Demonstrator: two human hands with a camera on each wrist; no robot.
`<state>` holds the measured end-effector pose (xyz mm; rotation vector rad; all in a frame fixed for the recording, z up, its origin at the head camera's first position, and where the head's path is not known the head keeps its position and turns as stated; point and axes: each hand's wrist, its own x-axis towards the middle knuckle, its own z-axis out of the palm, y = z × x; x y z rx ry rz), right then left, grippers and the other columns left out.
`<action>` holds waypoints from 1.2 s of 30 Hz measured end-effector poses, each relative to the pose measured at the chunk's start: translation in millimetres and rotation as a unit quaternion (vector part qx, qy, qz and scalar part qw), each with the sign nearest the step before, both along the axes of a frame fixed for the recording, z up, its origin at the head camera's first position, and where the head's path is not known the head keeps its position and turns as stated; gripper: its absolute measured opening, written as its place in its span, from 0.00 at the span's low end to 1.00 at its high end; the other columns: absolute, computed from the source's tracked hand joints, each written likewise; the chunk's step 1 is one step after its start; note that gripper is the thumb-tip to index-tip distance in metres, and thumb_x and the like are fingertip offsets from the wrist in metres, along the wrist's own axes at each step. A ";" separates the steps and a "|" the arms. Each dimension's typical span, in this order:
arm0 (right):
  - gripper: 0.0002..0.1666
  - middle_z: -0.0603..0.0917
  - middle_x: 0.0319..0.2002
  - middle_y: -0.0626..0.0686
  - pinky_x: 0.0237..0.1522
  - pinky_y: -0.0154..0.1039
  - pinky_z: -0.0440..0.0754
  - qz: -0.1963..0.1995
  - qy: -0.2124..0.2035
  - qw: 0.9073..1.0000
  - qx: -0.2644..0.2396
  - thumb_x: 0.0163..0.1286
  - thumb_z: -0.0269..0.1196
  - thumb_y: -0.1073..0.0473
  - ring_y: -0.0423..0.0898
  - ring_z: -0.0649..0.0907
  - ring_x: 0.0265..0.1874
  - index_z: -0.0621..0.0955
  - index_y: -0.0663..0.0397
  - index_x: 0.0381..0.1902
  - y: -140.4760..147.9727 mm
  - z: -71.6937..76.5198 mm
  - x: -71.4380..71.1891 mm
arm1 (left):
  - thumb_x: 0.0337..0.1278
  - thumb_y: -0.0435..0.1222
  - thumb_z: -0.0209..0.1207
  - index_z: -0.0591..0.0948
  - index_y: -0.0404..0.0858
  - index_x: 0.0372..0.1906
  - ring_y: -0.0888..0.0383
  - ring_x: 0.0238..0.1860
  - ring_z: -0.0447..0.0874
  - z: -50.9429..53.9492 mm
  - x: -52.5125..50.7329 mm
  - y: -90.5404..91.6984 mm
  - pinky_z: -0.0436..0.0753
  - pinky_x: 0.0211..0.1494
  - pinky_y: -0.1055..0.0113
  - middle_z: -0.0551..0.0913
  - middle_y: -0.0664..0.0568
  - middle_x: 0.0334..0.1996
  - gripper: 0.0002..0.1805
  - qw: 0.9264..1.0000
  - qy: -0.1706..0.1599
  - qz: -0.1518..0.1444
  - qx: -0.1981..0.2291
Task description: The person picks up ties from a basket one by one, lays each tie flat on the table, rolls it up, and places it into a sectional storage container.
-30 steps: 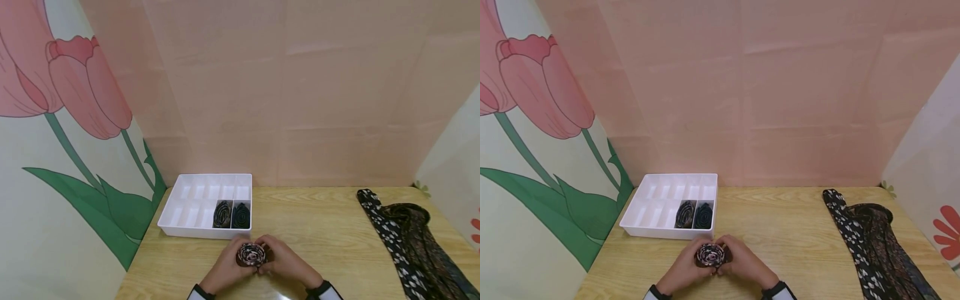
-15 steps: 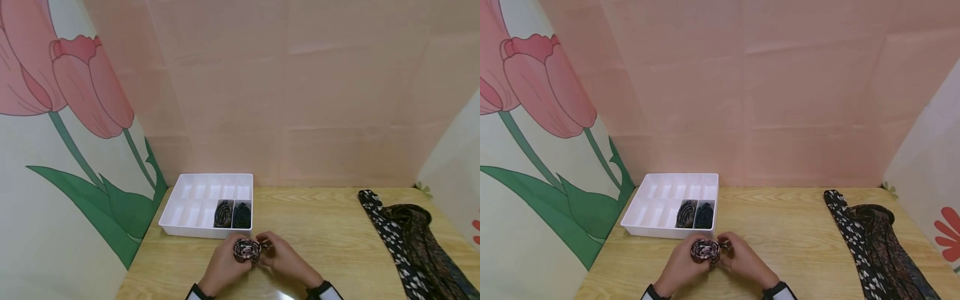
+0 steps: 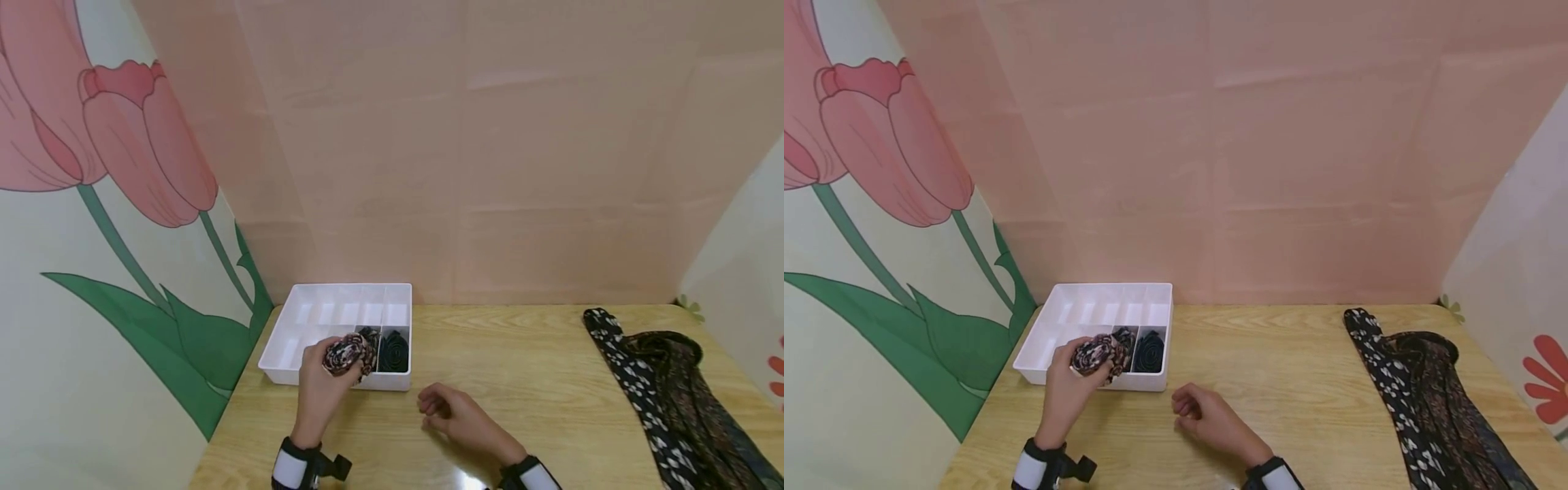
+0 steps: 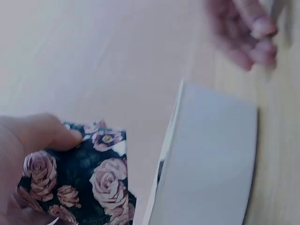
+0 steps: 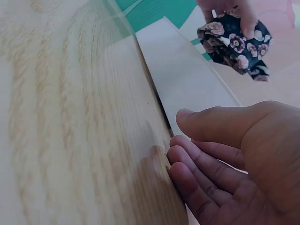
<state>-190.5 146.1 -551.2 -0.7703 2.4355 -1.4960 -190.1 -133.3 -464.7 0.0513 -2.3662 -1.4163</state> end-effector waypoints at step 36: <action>0.13 0.87 0.46 0.55 0.47 0.32 0.85 0.000 -0.002 1.000 -0.018 0.75 0.66 0.66 0.37 0.85 0.43 0.81 0.60 0.55 2.3 -9.0 -3.1 | 0.50 0.39 0.79 0.80 0.30 0.54 0.40 0.51 0.76 -46.9 -51.9 -2.2 0.77 0.55 0.46 0.85 0.38 0.47 0.29 0.981 0.014 0.157 -0.110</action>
